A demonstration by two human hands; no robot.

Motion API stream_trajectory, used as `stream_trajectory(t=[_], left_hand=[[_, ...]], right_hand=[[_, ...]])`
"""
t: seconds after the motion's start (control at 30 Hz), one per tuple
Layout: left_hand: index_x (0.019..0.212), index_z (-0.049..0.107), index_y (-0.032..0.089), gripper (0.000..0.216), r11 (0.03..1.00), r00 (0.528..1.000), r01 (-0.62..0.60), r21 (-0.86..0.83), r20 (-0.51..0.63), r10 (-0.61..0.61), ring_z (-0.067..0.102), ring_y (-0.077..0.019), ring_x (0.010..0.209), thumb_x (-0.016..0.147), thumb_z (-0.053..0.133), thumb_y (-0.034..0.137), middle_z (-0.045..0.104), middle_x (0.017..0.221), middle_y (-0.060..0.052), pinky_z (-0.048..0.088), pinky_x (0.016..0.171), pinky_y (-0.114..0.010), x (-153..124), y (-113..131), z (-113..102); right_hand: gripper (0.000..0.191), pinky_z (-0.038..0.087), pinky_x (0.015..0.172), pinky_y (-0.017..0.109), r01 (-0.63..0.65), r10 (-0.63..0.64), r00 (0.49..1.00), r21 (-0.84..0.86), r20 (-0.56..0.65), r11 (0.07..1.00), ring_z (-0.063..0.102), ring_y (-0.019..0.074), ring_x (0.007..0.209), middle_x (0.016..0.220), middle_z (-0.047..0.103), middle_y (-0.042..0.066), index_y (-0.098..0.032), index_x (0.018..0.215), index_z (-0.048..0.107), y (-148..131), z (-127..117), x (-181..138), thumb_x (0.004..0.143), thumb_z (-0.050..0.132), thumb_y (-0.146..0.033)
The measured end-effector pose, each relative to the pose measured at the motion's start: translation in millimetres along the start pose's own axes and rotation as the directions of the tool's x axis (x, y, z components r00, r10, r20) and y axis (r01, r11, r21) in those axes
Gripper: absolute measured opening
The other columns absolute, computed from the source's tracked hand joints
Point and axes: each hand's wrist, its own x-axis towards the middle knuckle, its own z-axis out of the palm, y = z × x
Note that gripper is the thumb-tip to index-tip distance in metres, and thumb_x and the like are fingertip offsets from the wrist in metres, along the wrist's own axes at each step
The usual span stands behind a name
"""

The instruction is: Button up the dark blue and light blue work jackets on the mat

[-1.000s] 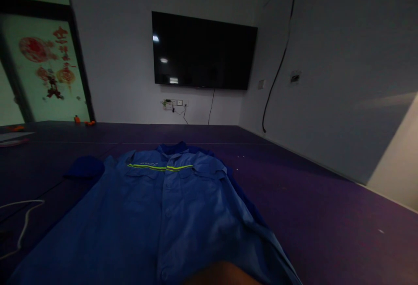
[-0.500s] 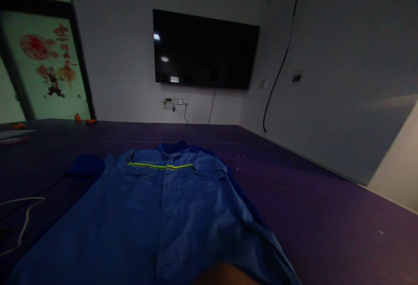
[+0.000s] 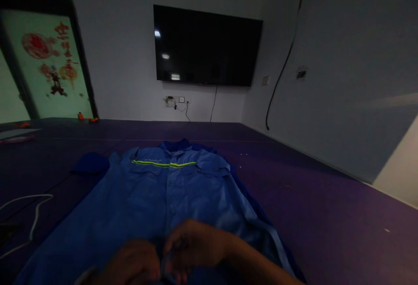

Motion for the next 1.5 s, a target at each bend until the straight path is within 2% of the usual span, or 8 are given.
stream_trajectory(t=[0.07, 0.17, 0.33, 0.5, 0.8, 0.93, 1.13, 1.5], left_hand=[[0.079, 0.057, 0.018, 0.031, 0.979, 0.978, 0.187, -0.083, -0.082, -0.194, 0.057, -0.0100, 0.067, 0.091, 0.031, 0.030, 0.062, 0.071, -0.002, 0.044, 0.067, -0.020, 8.9, -7.0, -5.3], [0.074, 0.058, 0.016, 0.031, 0.883, 0.908, 0.397, -0.251, -0.034, -0.418, 0.055, -0.0100, 0.065, 0.089, 0.036, 0.032, 0.062, 0.070, -0.001, 0.043, 0.065, -0.019, 18.8, -17.8, -11.6], [0.073, 0.061, 0.016, 0.028, 0.810, 0.853, 0.514, -0.282, 0.074, -0.516, 0.056, -0.0111, 0.068, 0.085, 0.042, 0.031, 0.063, 0.071, 0.000, 0.042, 0.066, -0.020, 28.2, -21.8, -15.4], [0.074, 0.062, 0.016, 0.026, 0.762, 0.787, 0.617, -0.198, 0.151, -0.598, 0.056, -0.0113, 0.068, 0.083, 0.040, 0.024, 0.064, 0.073, 0.000, 0.041, 0.064, -0.020, 46.0, -7.3, -18.1], [0.079, 0.064, 0.016, 0.023, 0.725, 0.813, 0.578, -0.374, 0.186, -0.552, 0.058, -0.0116, 0.072, 0.082, 0.047, 0.031, 0.066, 0.076, 0.000, 0.043, 0.068, -0.021, 47.1, -9.3, -11.4], [0.081, 0.063, 0.014, 0.025, 0.639, 0.792, 0.581, -0.504, 0.169, -0.587, 0.058, -0.0124, 0.072, 0.081, 0.049, 0.035, 0.066, 0.077, -0.002, 0.044, 0.066, -0.021, 35.6, -19.7, -4.4], [0.078, 0.062, 0.014, 0.017, 0.536, 0.763, 0.625, -0.567, 0.299, -0.573, 0.057, -0.0103, 0.068, 0.077, 0.054, 0.029, 0.064, 0.074, -0.001, 0.044, 0.064, -0.021, 38.2, -11.2, -12.3], [0.080, 0.063, 0.015, 0.015, 0.765, 0.848, 0.525, -0.373, 0.148, -0.509, 0.054, -0.0083, 0.062, 0.074, 0.049, 0.017, 0.063, 0.070, 0.001, 0.042, 0.058, -0.017, 26.4, -18.9, 0.4]], right_hand=[[0.022, 0.042, 0.050, 0.018, 0.046, -0.040, 0.991, 0.040, -0.130, 0.998, 0.051, 0.0069, 0.050, 0.059, 0.054, -0.002, -0.013, 0.083, 0.056, -7.4, -4.8, 4.3, 0.076, 0.058, -0.034], [0.011, 0.043, 0.055, 0.019, 0.061, -0.063, 0.976, -0.019, -0.209, 0.998, 0.053, 0.0076, 0.055, 0.064, 0.057, -0.001, -0.013, 0.085, 0.056, -4.4, -9.0, 10.9, 0.076, 0.050, -0.014], [0.040, 0.041, 0.056, 0.016, 0.051, -0.185, 0.914, -0.351, -0.361, 0.935, 0.053, 0.0070, 0.059, 0.070, 0.059, -0.001, -0.015, 0.079, 0.061, 13.6, -3.9, 13.7, 0.059, 0.034, 0.005], [0.035, 0.041, 0.061, 0.018, 0.094, -0.291, 0.862, -0.433, -0.415, 0.896, 0.054, 0.0098, 0.066, 0.075, 0.062, 0.000, -0.015, 0.078, 0.061, 15.8, -1.7, 10.5, 0.057, 0.039, 0.002], [0.031, 0.044, 0.066, 0.021, 0.178, -0.229, 0.866, -0.154, -0.445, 0.972, 0.057, 0.0106, 0.071, 0.077, 0.062, -0.001, -0.015, 0.079, 0.059, 13.9, -15.4, 5.9, 0.059, 0.042, -0.001], [0.025, 0.045, 0.064, 0.023, 0.184, -0.176, 0.891, -0.020, -0.419, 0.983, 0.057, 0.0098, 0.065, 0.073, 0.061, -0.001, -0.015, 0.082, 0.058, 13.9, -15.2, 6.5, 0.062, 0.046, -0.005], [0.021, 0.043, 0.058, 0.021, 0.151, -0.141, 0.898, -0.011, -0.417, 0.989, 0.055, 0.0091, 0.060, 0.070, 0.060, -0.001, -0.014, 0.080, 0.059, 17.2, -9.0, 7.9, 0.062, 0.049, -0.008], [0.024, 0.038, 0.050, 0.016, 0.113, -0.141, 0.881, -0.088, -0.451, 0.990, 0.051, 0.0073, 0.054, 0.064, 0.057, -0.003, -0.015, 0.079, 0.057, 14.9, -3.1, 6.9, 0.061, 0.047, -0.004]])
